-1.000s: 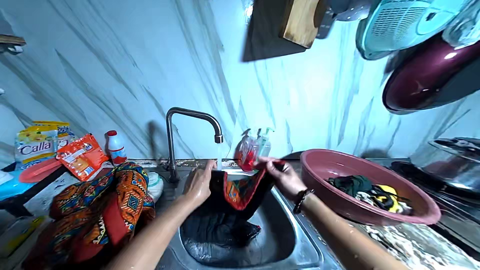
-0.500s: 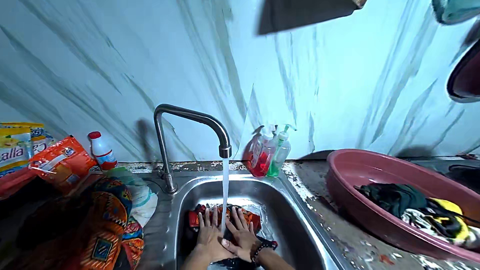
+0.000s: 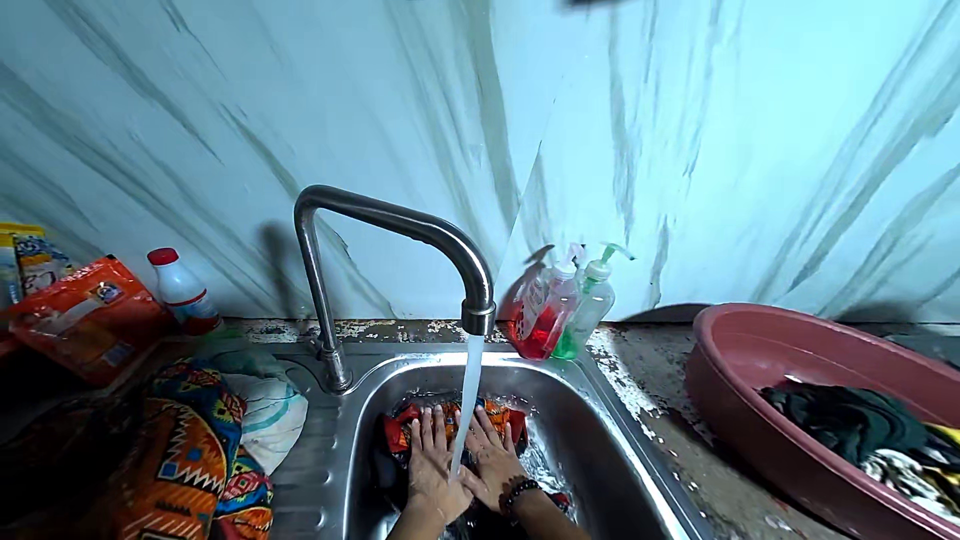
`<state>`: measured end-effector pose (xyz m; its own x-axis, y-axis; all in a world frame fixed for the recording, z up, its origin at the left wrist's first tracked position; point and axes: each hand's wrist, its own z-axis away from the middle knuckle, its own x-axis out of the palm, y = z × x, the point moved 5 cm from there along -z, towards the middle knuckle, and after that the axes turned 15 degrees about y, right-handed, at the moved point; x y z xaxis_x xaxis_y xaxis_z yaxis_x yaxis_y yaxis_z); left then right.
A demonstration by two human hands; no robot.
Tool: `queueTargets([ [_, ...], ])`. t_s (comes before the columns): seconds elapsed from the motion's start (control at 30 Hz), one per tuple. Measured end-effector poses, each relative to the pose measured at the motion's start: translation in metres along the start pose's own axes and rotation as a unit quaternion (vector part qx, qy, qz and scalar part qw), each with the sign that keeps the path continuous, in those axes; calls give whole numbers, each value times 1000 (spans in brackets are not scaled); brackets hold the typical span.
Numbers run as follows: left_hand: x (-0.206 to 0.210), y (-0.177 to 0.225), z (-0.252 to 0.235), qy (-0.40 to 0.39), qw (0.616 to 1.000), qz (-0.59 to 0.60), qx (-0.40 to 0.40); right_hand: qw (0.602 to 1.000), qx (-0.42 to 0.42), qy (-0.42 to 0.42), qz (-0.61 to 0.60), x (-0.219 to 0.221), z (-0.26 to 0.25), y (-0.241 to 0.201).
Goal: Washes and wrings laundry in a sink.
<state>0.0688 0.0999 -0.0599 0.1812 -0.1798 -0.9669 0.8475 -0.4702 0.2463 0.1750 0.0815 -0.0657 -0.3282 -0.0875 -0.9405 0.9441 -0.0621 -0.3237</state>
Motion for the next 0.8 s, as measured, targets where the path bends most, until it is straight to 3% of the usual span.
queueTargets([
  [0.2,-11,16,25,-59,997,19,-37,999,-27,-32,-7,-1,27,5],
  [0.33,-22,20,51,-123,992,31,28,982,-135,-131,16,-9,56,15],
  [0.43,-43,16,61,-137,986,62,78,976,-138,-162,55,-27,79,6],
  [0.57,-101,24,79,-82,988,95,94,983,-115,-62,-127,-79,114,-3],
  [0.67,-167,36,90,38,984,155,82,962,-101,88,-238,-142,133,-5],
  [0.8,-260,54,102,231,942,228,86,909,-39,259,-325,-235,143,-26],
])
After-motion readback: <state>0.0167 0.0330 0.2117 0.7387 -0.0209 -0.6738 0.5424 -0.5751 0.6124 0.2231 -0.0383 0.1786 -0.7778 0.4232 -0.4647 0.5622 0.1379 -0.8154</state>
